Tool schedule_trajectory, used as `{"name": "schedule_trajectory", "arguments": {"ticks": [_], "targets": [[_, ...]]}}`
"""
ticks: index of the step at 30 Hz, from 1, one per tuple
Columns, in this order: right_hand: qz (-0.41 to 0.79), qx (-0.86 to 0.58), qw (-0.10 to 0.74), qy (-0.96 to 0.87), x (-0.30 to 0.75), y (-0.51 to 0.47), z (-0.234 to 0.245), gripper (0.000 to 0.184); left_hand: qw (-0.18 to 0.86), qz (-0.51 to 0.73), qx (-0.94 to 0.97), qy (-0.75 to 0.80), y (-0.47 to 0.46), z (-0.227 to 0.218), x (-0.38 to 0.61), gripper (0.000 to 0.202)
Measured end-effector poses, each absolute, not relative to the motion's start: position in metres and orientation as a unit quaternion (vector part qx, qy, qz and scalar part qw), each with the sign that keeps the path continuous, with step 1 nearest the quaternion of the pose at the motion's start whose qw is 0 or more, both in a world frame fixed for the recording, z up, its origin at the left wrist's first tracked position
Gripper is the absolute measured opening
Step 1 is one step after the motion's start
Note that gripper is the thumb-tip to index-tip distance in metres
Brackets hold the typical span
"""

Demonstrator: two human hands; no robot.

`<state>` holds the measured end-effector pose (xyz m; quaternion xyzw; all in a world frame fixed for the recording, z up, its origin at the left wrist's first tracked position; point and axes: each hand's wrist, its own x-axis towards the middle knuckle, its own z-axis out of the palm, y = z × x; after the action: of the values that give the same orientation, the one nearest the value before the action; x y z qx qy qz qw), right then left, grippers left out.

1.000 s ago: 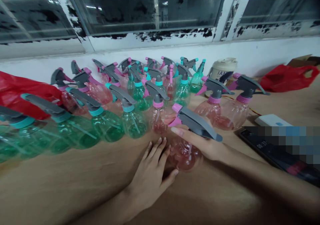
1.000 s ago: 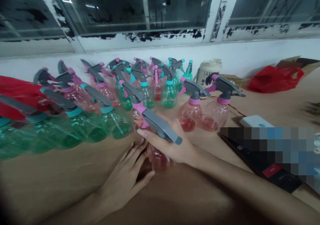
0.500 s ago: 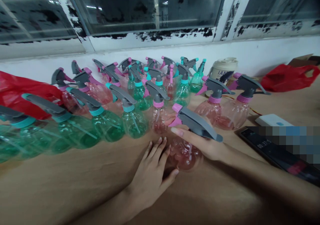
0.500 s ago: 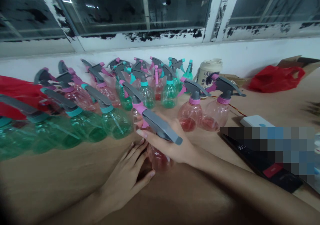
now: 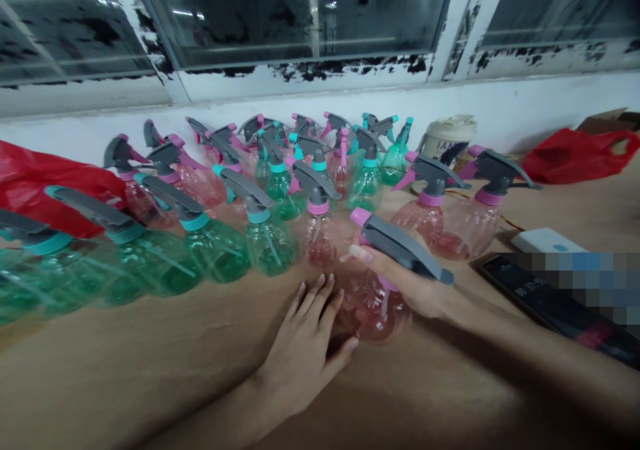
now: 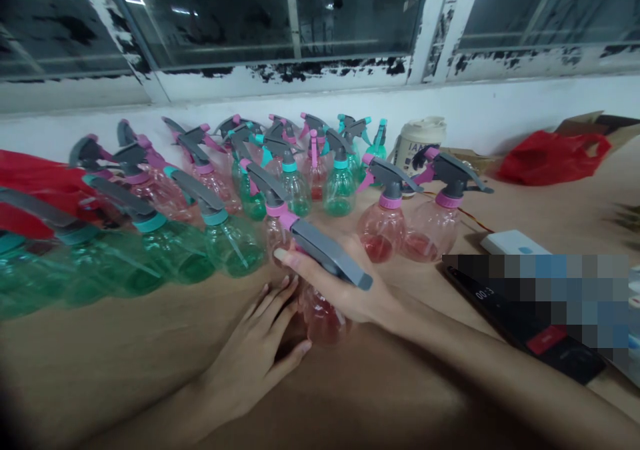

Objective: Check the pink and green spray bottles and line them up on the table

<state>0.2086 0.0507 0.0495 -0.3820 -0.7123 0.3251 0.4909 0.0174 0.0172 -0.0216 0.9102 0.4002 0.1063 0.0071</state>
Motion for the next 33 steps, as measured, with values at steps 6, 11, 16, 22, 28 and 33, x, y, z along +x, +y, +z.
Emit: {"name": "schedule_trajectory", "arguments": {"ticks": [6, 11, 16, 22, 28, 33], "targets": [[0.355, -0.353, 0.512, -0.698, 0.2063, 0.0482, 0.0519, 0.017, -0.002, 0.098, 0.91, 0.403, 0.0174, -0.0223, 0.0178, 0.055], [0.357, -0.345, 0.514, -0.7, 0.2069, 0.0484, 0.0495, 0.019, 0.001, 0.099, 0.911, 0.4, 0.017, -0.0218, 0.0168, 0.055], [0.356, -0.342, 0.508, -0.706, 0.2068, 0.0484, 0.0513, 0.017, -0.001, 0.095, 0.911, 0.4, 0.0167, -0.0219, 0.0164, 0.054], [0.35, -0.353, 0.51, -0.702, 0.206, 0.0473, 0.055, 0.014, -0.001, 0.093, 0.91, 0.403, 0.0165, -0.0223, 0.0172, 0.055], [0.348, -0.346, 0.508, -0.708, 0.2059, 0.0483, 0.053, 0.017, -0.011, 0.098, 0.911, 0.4, 0.0166, -0.0236, 0.0169, 0.054], [0.352, -0.357, 0.504, -0.703, 0.2062, 0.0476, 0.0521, 0.017, -0.006, 0.108, 0.911, 0.398, 0.0165, -0.0245, 0.0167, 0.054]]}}
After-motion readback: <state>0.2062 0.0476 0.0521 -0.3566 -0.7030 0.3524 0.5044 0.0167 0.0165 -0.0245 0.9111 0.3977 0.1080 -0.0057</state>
